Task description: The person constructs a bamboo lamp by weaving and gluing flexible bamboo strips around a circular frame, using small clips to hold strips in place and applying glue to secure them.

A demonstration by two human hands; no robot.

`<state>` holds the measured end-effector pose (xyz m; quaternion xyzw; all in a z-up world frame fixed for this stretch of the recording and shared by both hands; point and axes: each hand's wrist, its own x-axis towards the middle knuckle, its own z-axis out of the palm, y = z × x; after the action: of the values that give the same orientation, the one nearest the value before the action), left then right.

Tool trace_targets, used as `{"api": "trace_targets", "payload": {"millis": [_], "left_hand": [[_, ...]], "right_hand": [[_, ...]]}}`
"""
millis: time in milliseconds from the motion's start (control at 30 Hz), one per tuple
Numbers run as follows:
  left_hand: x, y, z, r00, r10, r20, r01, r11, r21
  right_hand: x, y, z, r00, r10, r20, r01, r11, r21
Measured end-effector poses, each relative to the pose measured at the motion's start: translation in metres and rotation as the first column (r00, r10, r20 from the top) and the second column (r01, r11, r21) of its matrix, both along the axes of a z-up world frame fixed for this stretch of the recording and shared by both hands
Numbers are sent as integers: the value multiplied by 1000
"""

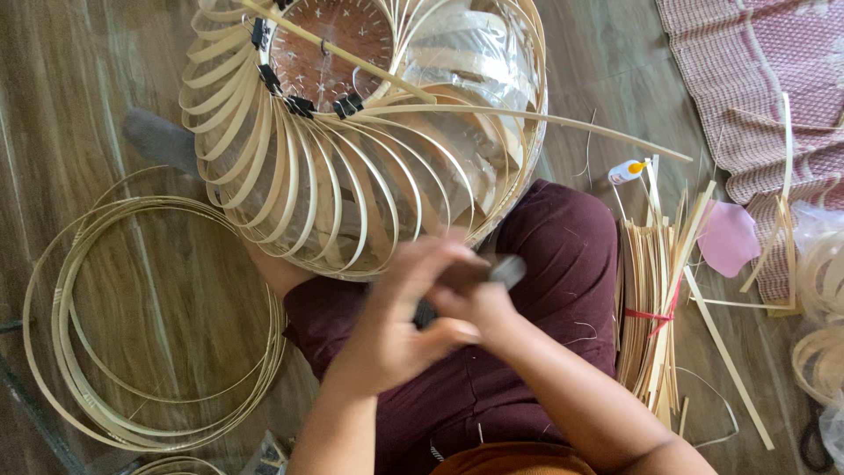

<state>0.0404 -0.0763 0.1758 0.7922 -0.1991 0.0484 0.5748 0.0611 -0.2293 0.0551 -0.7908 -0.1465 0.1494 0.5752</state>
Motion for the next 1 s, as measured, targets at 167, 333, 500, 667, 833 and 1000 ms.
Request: {"api": "trace_targets", "payload": {"millis": [167, 333, 500, 667, 833, 1000], "left_hand": [[-34, 42, -58, 804, 507, -311, -570, 806, -159], [-70, 36, -115, 811, 534, -241, -526, 844, 100], [-83, 36, -129, 780, 542, -313, -530, 838, 129], [-82, 44, -126, 765, 559, -319, -547, 826, 134], [-86, 46, -125, 752, 560, -348, -574, 816, 72], [-77, 46, -115, 771, 552, -317, -564, 823, 63]], "right_hand": [[-11, -36, 31, 913, -143, -382, 369, 690, 623], [-24, -66, 63, 994, -35, -101, 61, 963, 264], [-27, -63, 57, 995, -93, -26, 97, 961, 258], [-18, -59, 48, 994, -110, -9, 109, 964, 242], [-10, -53, 53, 996, -91, -15, 92, 980, 174], [1, -44, 63, 988, -69, 139, 69, 998, 5]]}}
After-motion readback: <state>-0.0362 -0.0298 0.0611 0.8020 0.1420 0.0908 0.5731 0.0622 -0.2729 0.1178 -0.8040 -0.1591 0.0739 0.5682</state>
